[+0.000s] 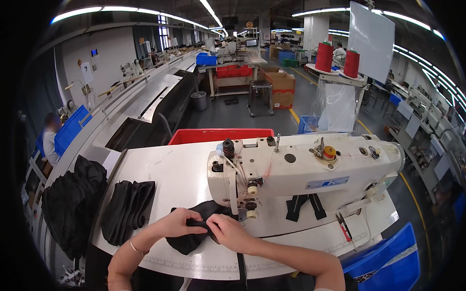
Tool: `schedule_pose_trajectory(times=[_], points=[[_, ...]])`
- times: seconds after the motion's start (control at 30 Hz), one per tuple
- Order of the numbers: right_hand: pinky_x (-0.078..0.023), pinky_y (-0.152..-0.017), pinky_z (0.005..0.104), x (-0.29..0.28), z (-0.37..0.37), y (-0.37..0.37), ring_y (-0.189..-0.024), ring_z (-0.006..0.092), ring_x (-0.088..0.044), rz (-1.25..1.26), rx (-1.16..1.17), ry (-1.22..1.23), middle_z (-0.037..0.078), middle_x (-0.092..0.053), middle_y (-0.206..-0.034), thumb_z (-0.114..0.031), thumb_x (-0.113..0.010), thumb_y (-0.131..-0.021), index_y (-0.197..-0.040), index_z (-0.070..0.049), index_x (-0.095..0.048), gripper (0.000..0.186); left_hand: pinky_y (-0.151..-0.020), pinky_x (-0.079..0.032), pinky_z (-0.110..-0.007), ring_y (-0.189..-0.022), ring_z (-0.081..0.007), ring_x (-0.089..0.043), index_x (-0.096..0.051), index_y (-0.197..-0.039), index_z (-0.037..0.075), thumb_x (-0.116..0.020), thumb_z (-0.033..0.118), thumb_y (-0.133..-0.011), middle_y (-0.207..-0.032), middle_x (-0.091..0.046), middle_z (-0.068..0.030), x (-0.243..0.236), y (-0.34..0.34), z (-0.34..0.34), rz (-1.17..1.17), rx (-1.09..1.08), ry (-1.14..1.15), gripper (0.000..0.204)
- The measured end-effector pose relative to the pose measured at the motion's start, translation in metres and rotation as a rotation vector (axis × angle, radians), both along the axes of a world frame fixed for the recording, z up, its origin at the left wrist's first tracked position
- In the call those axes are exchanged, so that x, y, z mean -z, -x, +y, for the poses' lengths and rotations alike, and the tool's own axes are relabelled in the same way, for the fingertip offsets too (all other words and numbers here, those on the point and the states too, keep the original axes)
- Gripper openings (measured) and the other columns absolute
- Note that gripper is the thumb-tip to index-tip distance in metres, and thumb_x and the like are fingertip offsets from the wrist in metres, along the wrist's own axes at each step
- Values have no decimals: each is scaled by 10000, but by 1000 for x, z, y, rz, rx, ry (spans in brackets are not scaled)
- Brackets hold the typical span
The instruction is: The recorder is sewing components of black leather bags using an industrial sewing machine.
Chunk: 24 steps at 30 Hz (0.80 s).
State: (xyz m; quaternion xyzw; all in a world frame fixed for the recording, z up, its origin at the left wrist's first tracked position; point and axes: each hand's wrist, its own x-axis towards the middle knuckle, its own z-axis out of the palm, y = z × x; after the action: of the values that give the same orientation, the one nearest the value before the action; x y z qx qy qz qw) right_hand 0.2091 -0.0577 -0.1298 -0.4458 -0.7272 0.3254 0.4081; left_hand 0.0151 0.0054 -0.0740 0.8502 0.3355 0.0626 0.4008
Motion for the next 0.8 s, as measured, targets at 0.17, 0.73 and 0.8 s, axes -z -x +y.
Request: schedule_pose_trajectory(times=[0.17, 0.73, 0.8], points=[[-455, -693, 369, 1, -1, 11, -805, 302, -574, 36, 132, -114, 128, -572, -855, -150, -533, -926, -938, -18, -542, 133, -684, -475, -354, -765, -289, -621, -651, -806, -1, -736, 244, -724, -766, -657, -105, -1, -6, -7, 385, -31, -387, 273], [-365, -883, 506, 38, -18, 5, -1005, 378, -514, -611, -202, -206, 235, -567, -1032, -341, -655, -781, -956, 27, -605, 410, -670, -440, -356, -784, -243, -533, -631, -894, 25, -607, 57, -626, -833, -525, -98, 39, -56, -48, -24, -23, -1046, 271], [-279, -992, 618, 30, -35, -7, -1174, 393, -459, -663, -306, -274, 237, -477, -1281, -382, -650, -781, -1246, -14, -513, 609, -708, -458, -383, -807, -280, -534, -541, -929, 2, -584, 38, -659, -809, -505, -112, 54, -56, -43, -62, 0, -983, 276]])
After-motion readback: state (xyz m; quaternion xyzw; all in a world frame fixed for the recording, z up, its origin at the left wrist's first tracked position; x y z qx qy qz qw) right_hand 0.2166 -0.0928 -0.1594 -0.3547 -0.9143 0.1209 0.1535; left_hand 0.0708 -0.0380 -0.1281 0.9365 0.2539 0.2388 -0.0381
